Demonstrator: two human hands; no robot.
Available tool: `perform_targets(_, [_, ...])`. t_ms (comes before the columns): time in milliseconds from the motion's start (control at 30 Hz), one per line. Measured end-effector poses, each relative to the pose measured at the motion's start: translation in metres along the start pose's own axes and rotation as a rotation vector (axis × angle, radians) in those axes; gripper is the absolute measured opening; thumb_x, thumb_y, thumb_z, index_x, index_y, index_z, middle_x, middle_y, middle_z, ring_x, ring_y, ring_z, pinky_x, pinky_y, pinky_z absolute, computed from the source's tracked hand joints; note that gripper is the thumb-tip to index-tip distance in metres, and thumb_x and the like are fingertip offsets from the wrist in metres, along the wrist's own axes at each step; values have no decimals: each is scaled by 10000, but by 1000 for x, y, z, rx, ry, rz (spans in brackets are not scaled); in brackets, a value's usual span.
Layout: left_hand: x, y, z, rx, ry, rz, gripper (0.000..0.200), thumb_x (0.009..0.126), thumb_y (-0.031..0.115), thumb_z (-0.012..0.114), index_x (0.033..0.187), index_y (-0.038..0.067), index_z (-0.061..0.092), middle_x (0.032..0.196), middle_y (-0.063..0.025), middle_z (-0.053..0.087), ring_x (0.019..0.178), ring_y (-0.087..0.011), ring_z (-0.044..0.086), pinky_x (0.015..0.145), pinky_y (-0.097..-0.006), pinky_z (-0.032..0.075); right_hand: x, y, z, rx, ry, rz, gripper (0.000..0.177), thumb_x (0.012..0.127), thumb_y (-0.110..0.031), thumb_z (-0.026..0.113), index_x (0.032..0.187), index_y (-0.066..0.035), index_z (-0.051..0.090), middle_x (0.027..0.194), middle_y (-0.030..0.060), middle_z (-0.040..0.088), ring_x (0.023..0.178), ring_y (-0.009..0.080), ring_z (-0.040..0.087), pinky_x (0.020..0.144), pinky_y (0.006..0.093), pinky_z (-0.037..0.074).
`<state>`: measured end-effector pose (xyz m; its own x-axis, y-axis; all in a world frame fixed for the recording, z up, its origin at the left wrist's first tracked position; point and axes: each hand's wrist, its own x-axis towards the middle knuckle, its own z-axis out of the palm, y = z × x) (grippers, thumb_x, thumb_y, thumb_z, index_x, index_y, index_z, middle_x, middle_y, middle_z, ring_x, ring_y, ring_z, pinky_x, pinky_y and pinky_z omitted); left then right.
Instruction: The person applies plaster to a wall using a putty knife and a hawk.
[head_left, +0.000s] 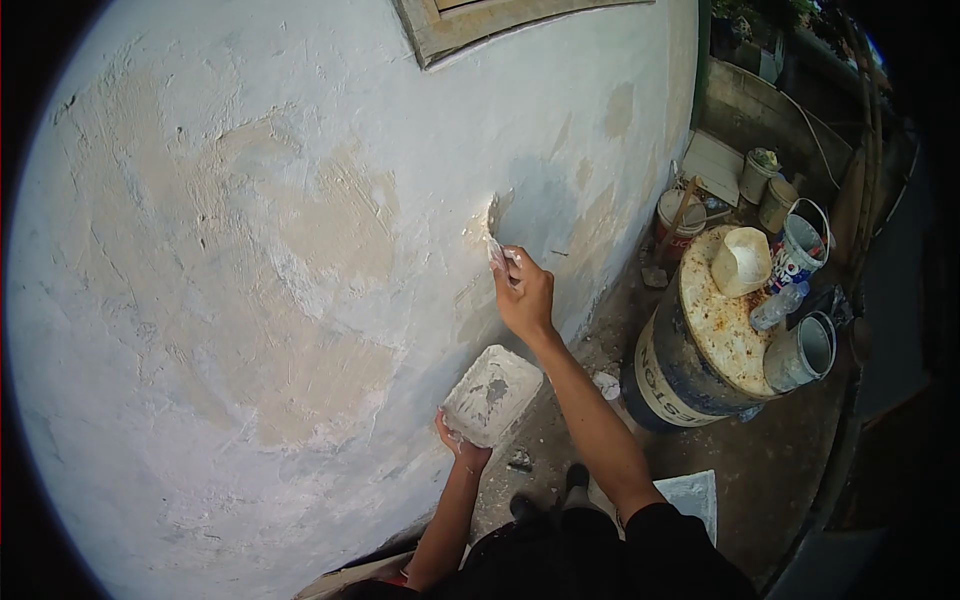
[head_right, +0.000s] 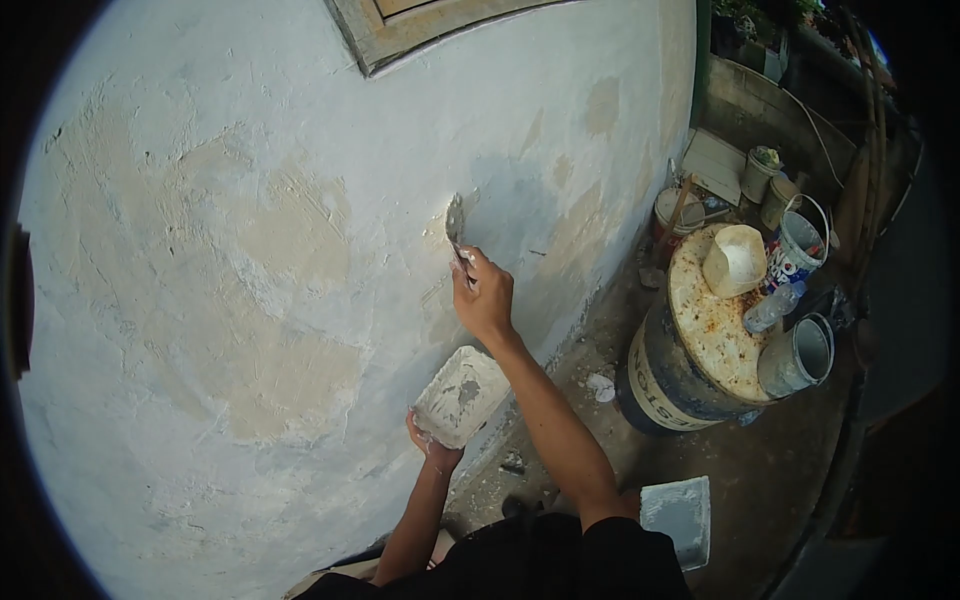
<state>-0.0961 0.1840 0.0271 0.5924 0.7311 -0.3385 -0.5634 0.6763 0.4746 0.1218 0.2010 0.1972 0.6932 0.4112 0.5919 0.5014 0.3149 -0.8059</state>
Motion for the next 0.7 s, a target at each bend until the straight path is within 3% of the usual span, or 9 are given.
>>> perform_targets(433, [-10,6,-31,47,23,53,742,866,648,336,1375,125,467,1348,-112,534,1188,-373,537,954,-579,442,-38,-29,13,122,-133,-6,211,843,-28,649,1041,27,603,839,186,690,792,280,708,693,324,515])
perform_targets(567, [-17,10,-21,30,-2,59,740,863,656,338,1367,133,475,1333,-112,545,1170,-375,549,935,-585,454,-42,-42,-9,72,-21,84,250,837,9,611,1086,21,595,836,180,683,807,288,707,694,323,514])
perform_targets(667, [-27,15,-14,-28,1,18,726,869,634,368,1355,110,495,1342,-114,541,1211,-351,518,1043,-509,384,-28,-12,-22,95,125,126,286,835,40,590,1120,60,571,909,190,692,849,253,708,724,315,522])
perform_targets(700, [-25,15,-18,-36,18,21,731,866,645,356,1354,118,492,1335,-118,543,1191,-366,531,1000,-541,409,-19,-1,-27,145,189,148,279,838,47,584,1116,67,570,927,184,695,861,240,704,732,314,521])
